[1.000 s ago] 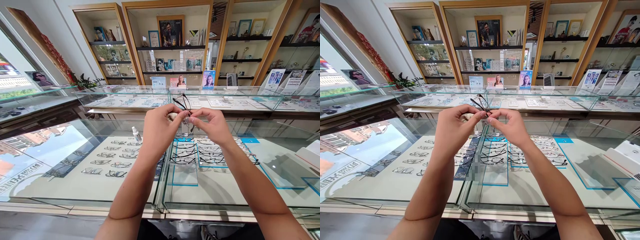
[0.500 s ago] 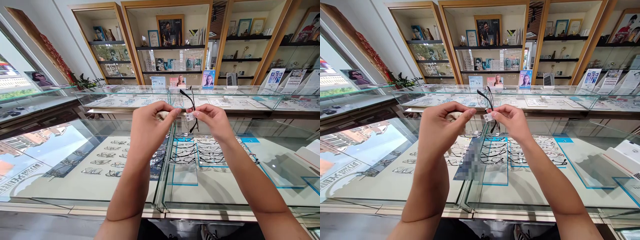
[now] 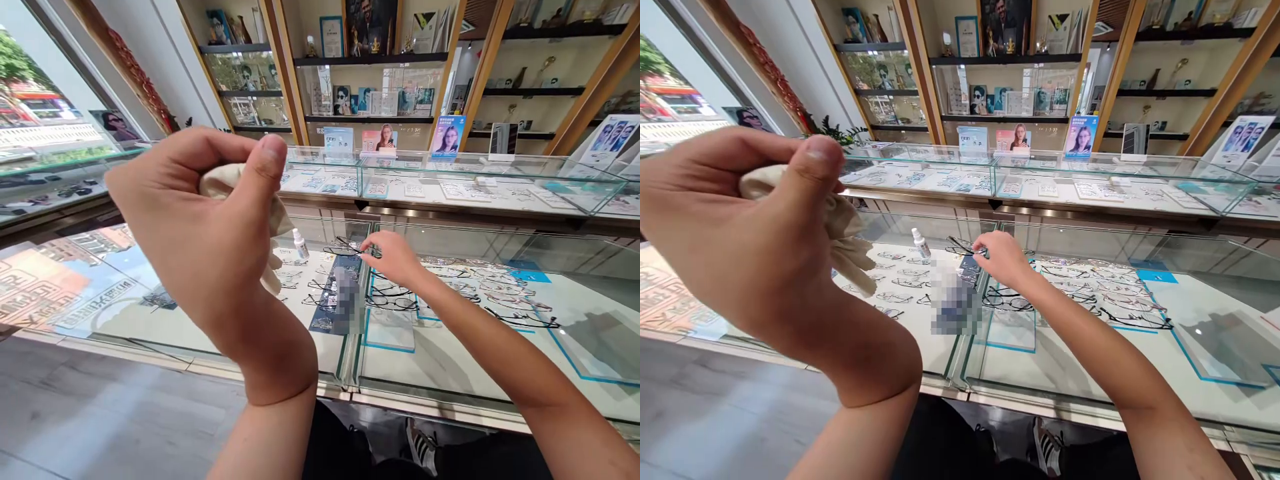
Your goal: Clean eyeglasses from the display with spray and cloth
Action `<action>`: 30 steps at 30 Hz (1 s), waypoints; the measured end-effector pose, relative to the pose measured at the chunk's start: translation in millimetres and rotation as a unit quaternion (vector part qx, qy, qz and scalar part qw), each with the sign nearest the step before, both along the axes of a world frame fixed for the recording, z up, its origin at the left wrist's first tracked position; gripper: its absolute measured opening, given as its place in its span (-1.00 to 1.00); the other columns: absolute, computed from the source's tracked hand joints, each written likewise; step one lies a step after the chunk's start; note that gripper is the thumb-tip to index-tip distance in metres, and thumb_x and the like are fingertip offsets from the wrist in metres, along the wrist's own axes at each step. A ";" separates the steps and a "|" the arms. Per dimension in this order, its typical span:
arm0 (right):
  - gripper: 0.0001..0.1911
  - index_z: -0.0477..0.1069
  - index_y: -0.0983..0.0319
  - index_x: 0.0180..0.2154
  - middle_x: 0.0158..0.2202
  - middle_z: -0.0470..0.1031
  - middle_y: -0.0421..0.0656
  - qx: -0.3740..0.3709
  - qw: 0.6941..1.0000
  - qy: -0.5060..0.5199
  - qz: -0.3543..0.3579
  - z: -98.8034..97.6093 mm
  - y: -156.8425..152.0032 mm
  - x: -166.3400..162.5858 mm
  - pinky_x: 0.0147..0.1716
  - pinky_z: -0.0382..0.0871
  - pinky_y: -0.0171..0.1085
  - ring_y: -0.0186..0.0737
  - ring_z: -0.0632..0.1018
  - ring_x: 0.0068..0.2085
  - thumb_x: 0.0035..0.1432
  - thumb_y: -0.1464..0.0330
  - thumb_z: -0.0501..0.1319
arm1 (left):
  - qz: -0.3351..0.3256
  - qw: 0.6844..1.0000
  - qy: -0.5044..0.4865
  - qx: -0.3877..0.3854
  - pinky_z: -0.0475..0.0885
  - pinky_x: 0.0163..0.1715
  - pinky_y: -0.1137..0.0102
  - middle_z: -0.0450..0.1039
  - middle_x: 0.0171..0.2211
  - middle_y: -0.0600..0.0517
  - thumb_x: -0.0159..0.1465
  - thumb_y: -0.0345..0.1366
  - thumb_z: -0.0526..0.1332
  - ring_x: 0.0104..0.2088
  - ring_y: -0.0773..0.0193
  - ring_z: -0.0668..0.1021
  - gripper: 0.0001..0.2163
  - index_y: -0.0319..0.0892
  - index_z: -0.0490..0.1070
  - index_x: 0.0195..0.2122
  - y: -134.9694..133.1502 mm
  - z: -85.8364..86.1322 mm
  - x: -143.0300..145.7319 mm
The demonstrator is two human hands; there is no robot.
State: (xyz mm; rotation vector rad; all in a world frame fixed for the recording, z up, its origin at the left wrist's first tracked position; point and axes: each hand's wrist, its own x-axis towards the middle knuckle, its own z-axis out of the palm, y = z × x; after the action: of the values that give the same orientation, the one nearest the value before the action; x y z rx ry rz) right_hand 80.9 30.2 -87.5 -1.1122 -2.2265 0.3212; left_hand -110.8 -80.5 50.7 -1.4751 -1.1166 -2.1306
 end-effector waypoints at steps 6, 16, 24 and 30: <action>-0.81 0.70 0.30 -0.11 0.01 0.75 0.09 0.009 0.967 -0.251 0.039 -33.9 47.9 -60.2 0.14 0.40 -0.12 0.06 0.66 0.10 0.38 0.47 0.28 | -0.007 1.000 -0.010 -0.020 0.28 -0.31 0.40 0.52 -0.49 0.17 0.27 -0.43 0.46 -0.38 0.38 0.45 -0.91 -0.15 0.69 -0.39 -8.6 -0.2 -6.9; -0.75 0.77 0.30 -0.11 -0.02 0.79 0.13 -0.026 0.953 -0.300 0.033 -56.4 64.4 -87.7 0.12 0.43 -0.18 0.05 0.69 0.12 0.32 0.50 0.28 | 0.028 0.996 0.016 -0.087 0.37 -0.23 0.36 0.53 -0.42 0.11 0.39 -0.36 0.42 -0.30 0.31 0.49 -0.90 -0.22 0.66 -0.30 -13.5 2.7 -14.8; -0.66 0.76 0.22 -0.03 0.12 0.75 0.07 -0.049 0.955 -0.285 -0.061 -30.0 78.0 -87.6 0.18 0.41 -0.15 0.06 0.67 0.17 0.50 0.35 0.18 | -0.043 0.998 0.011 -0.043 0.31 -0.46 0.40 0.45 -0.37 0.07 0.29 -0.58 0.25 -0.34 0.31 0.47 -0.79 -0.10 0.47 -0.37 -3.9 0.4 -11.3; -0.73 0.72 0.33 0.01 0.08 0.75 0.19 -0.110 0.939 -0.310 -0.100 -38.6 102.9 -103.4 0.30 0.38 0.02 0.09 0.71 0.13 0.45 0.46 0.25 | -0.033 0.999 -0.004 0.001 0.48 -0.23 0.28 0.45 -0.41 0.09 0.24 -0.53 0.23 -0.33 0.28 0.48 -0.82 -0.09 0.44 -0.41 -1.0 -0.4 -5.4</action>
State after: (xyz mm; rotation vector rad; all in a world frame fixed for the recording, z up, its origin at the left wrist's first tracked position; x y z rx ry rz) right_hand -22.5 133.0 -126.1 -1.7380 -2.6228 0.1415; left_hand -116.2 -81.5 50.3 -1.5241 -1.0837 -2.1823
